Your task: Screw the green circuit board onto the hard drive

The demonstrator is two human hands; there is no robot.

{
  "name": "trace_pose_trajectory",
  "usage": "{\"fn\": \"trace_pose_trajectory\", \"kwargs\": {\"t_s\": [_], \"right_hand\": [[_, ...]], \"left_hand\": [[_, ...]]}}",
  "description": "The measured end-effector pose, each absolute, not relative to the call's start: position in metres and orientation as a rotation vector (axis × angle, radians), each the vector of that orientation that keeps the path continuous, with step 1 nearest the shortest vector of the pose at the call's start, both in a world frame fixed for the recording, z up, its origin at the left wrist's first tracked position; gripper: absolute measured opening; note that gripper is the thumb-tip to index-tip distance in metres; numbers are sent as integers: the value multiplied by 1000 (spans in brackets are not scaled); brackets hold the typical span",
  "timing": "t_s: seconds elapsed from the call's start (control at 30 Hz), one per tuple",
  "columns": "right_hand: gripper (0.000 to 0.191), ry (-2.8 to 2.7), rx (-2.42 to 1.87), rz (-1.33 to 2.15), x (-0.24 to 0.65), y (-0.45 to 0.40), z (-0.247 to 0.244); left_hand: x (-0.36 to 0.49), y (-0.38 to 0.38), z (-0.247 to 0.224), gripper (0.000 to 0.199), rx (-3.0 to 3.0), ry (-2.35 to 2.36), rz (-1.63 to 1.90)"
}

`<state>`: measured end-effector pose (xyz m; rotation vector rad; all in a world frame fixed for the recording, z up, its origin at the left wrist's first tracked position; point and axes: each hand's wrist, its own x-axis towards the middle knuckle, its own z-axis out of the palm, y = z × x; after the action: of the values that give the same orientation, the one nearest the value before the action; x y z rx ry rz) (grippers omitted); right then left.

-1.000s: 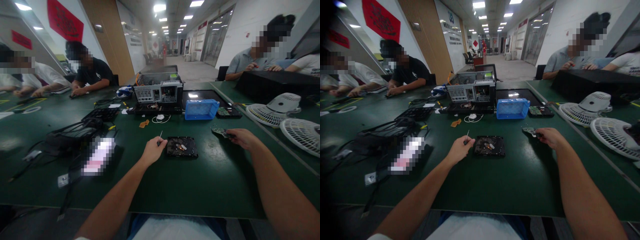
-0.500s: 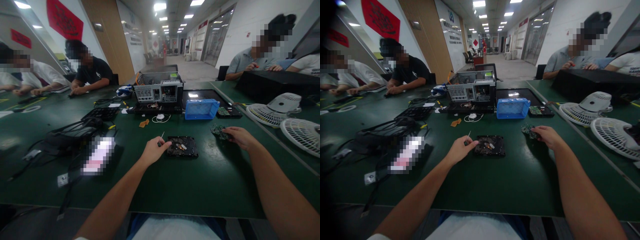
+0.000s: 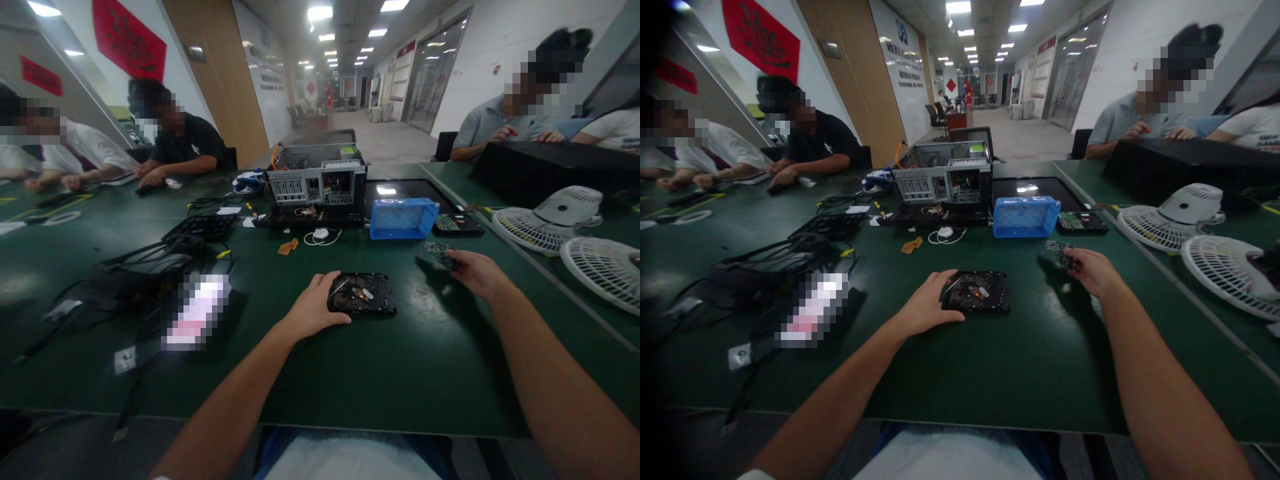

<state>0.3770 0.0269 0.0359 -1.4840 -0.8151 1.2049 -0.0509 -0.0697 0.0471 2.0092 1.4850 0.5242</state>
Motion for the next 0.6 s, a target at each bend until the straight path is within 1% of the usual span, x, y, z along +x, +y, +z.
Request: {"fn": "trace_pose_trajectory", "kwargs": {"t_s": [0.13, 0.6], "right_hand": [[8, -680, -1404, 1257, 373, 27, 40], [13, -620, -1362, 1348, 361, 25, 38]], "left_hand": [[-50, -70, 47, 101, 2031, 1466, 529], [-55, -63, 42, 80, 2025, 1467, 618]]}}
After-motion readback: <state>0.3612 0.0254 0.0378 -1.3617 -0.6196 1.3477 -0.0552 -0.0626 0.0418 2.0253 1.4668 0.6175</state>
